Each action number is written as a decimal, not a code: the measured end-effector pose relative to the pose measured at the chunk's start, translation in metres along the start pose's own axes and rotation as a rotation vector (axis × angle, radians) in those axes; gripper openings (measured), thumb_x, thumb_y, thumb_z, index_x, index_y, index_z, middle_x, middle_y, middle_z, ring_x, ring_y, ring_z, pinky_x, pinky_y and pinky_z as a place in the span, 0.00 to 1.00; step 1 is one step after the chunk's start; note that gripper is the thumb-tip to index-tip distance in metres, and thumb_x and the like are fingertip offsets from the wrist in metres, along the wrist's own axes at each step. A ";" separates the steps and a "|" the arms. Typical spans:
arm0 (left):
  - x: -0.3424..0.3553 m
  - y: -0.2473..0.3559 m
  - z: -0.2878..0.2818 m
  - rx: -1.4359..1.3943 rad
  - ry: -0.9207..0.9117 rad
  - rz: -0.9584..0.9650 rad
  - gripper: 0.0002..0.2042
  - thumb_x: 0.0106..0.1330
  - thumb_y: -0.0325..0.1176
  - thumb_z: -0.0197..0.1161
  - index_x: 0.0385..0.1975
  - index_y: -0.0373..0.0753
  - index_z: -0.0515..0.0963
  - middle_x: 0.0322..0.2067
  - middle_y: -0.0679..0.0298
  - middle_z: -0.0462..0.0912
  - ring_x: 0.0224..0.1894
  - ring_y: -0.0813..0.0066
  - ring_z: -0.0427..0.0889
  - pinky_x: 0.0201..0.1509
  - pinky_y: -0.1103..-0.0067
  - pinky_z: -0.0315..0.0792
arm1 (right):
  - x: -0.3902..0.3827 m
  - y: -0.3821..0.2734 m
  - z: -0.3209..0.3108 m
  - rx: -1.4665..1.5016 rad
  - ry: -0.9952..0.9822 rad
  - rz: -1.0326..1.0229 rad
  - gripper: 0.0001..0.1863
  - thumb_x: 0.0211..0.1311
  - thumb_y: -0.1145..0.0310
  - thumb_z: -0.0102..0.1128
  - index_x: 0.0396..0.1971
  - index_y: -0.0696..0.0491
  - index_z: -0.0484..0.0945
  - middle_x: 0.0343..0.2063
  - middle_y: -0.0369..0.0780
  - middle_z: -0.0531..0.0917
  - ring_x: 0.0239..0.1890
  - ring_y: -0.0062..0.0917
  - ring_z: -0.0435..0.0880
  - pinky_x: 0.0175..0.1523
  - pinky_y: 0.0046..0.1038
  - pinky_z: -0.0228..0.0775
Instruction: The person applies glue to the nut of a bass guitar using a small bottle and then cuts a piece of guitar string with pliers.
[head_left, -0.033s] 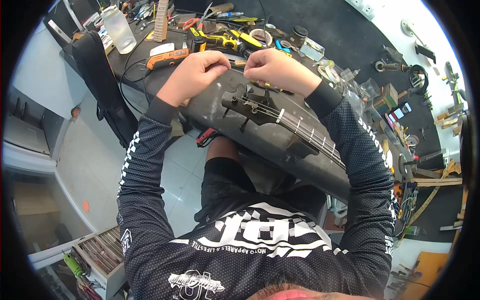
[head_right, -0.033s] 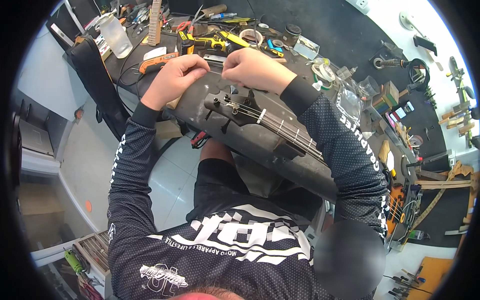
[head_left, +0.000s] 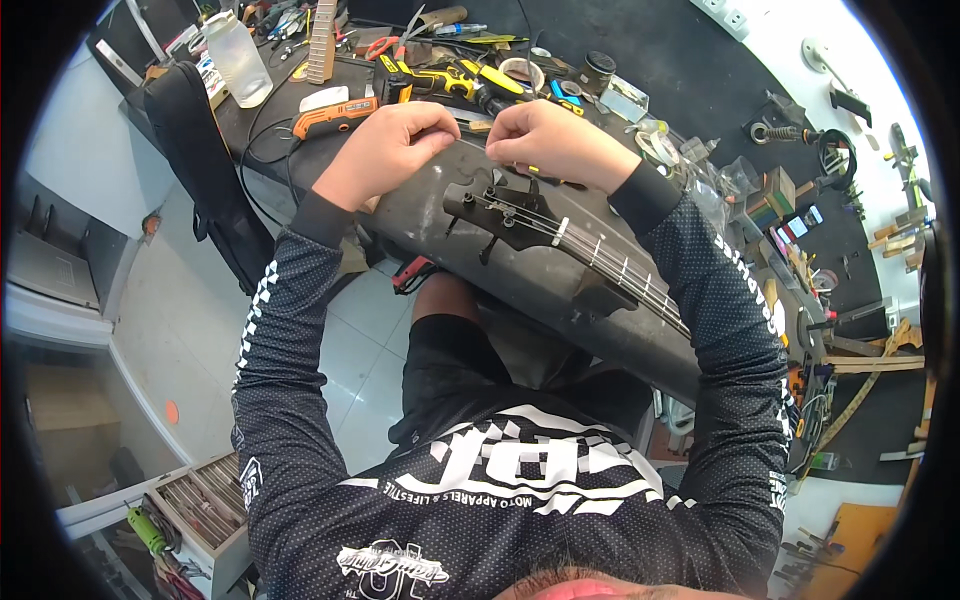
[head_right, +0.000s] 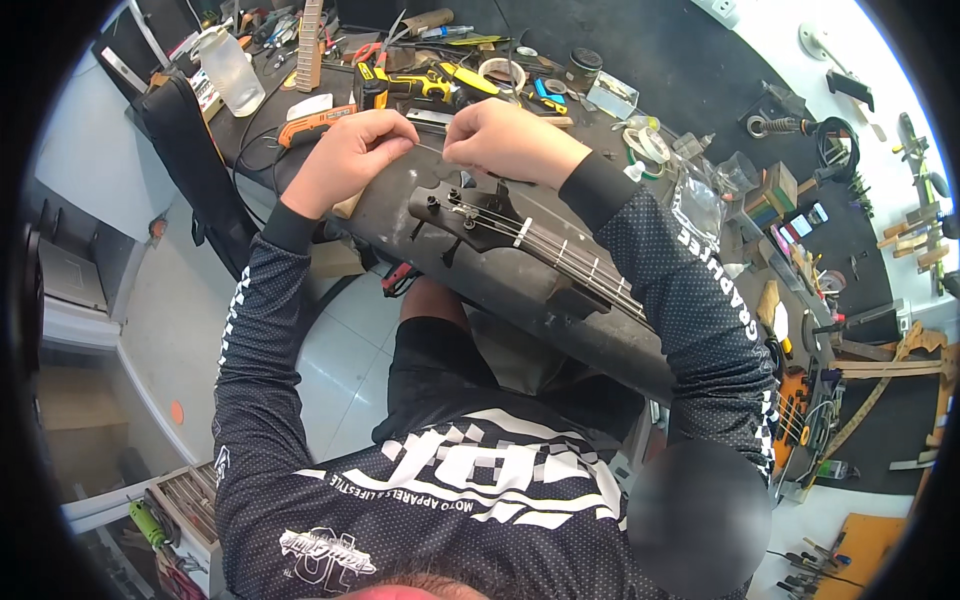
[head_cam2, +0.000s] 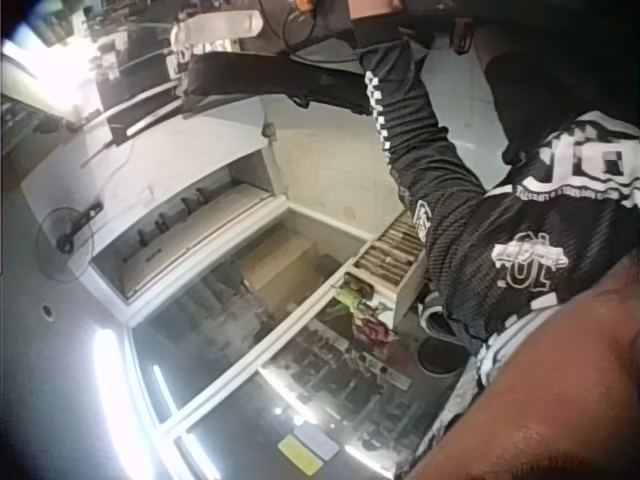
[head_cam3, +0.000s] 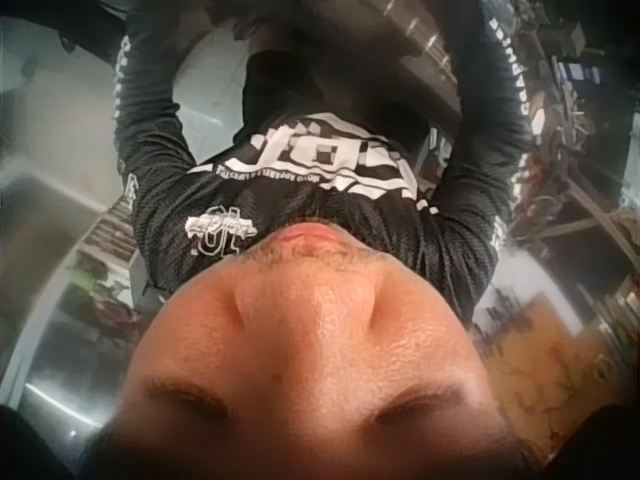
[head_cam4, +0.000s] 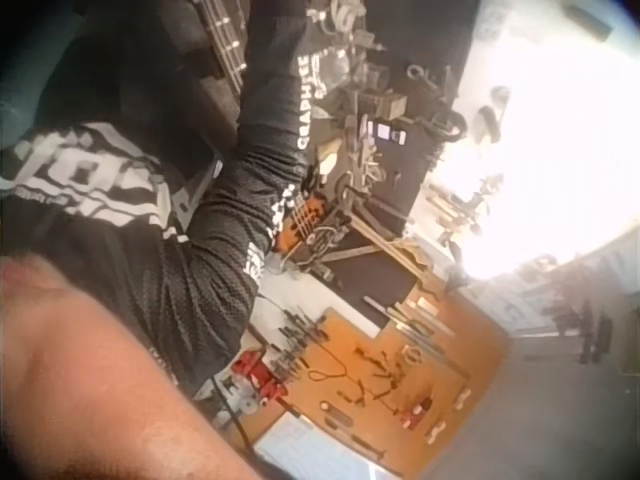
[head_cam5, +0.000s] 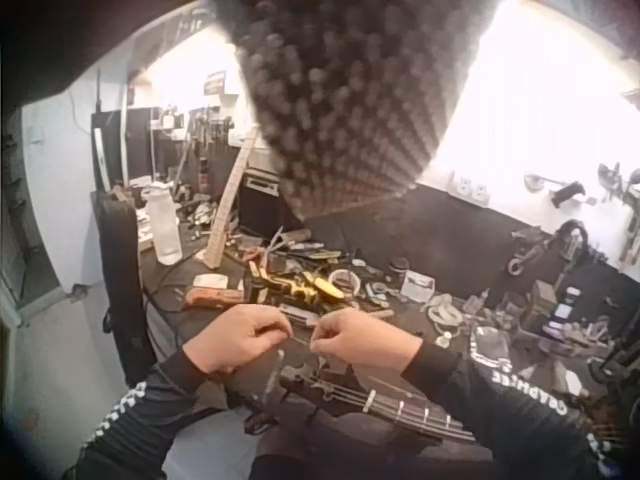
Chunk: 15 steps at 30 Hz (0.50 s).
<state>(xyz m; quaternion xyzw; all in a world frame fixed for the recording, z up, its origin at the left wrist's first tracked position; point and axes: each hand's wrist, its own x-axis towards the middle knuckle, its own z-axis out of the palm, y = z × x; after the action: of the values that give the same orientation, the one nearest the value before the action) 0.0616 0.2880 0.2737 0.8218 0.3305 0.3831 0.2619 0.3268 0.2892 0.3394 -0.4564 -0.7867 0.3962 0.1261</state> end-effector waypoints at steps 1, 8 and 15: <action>0.001 0.000 -0.002 0.057 -0.031 -0.009 0.06 0.76 0.27 0.66 0.47 0.32 0.84 0.39 0.61 0.88 0.41 0.71 0.86 0.49 0.75 0.79 | 0.001 0.003 0.000 0.001 0.000 0.002 0.11 0.71 0.64 0.68 0.40 0.58 0.88 0.26 0.34 0.86 0.29 0.15 0.83 0.39 0.23 0.76; 0.006 0.000 -0.008 0.167 -0.117 -0.040 0.06 0.74 0.26 0.66 0.45 0.32 0.84 0.35 0.60 0.87 0.38 0.72 0.85 0.46 0.75 0.78 | -0.003 0.011 0.002 -0.048 -0.055 0.058 0.14 0.75 0.61 0.68 0.47 0.57 0.89 0.33 0.32 0.87 0.33 0.14 0.82 0.40 0.22 0.77; 0.000 -0.001 -0.008 0.094 -0.139 -0.087 0.04 0.74 0.26 0.67 0.44 0.33 0.83 0.32 0.62 0.83 0.35 0.79 0.80 0.43 0.79 0.75 | 0.002 0.016 0.004 -0.051 -0.081 0.049 0.13 0.75 0.63 0.68 0.46 0.57 0.89 0.33 0.32 0.88 0.33 0.15 0.83 0.43 0.23 0.78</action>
<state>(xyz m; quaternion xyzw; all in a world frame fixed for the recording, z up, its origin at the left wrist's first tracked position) 0.0551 0.2901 0.2773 0.8426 0.3646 0.2976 0.2619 0.3331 0.2934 0.3241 -0.4621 -0.7895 0.3973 0.0729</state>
